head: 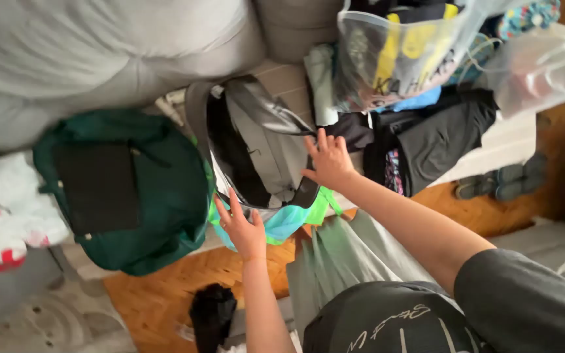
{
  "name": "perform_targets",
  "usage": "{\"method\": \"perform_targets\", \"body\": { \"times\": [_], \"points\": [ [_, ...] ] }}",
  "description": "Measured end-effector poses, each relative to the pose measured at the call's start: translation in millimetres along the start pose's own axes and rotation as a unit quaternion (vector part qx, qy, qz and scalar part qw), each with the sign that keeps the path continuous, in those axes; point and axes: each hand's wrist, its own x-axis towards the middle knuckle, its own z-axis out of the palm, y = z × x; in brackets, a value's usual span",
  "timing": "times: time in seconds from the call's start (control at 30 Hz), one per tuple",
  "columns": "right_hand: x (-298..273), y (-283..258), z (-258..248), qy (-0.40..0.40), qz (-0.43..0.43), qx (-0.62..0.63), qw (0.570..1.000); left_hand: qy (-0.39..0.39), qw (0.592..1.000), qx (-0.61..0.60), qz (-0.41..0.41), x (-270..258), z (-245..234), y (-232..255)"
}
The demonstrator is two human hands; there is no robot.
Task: Packing clothes, pouches, and other items into a backpack and a tote bag on a couch.
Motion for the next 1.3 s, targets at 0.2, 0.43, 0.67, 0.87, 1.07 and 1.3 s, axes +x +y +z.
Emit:
{"method": "perform_targets", "body": {
  "times": [0.2,0.43,0.67,0.87,1.07,1.3],
  "points": [
    [-33.7,-10.6,-29.3,0.095,0.027,0.119,0.988,-0.01,0.99,0.005,0.14,-4.8,-2.7,11.8],
    [-84.2,-12.1,20.3,0.193,0.068,0.234,0.95,-0.048,0.975,0.022,0.215,-7.4,-5.1,2.3],
    [-161.5,17.0,86.8,0.143,0.244,0.403,0.87,-0.072,0.974,0.061,0.204,-6.9,6.9,0.7],
    [-203.7,51.6,168.0,0.169,0.363,0.497,0.77,-0.005,0.952,0.186,0.244,-25.4,46.5,34.6],
    [-214.6,99.3,260.8,0.102,0.505,0.622,0.59,-0.112,0.915,0.104,0.372,-73.2,127.4,150.2],
    [-196.9,161.0,333.7,0.073,0.538,0.795,0.269,-0.237,0.896,0.047,0.373,-55.9,313.9,222.4]
  ]
}}
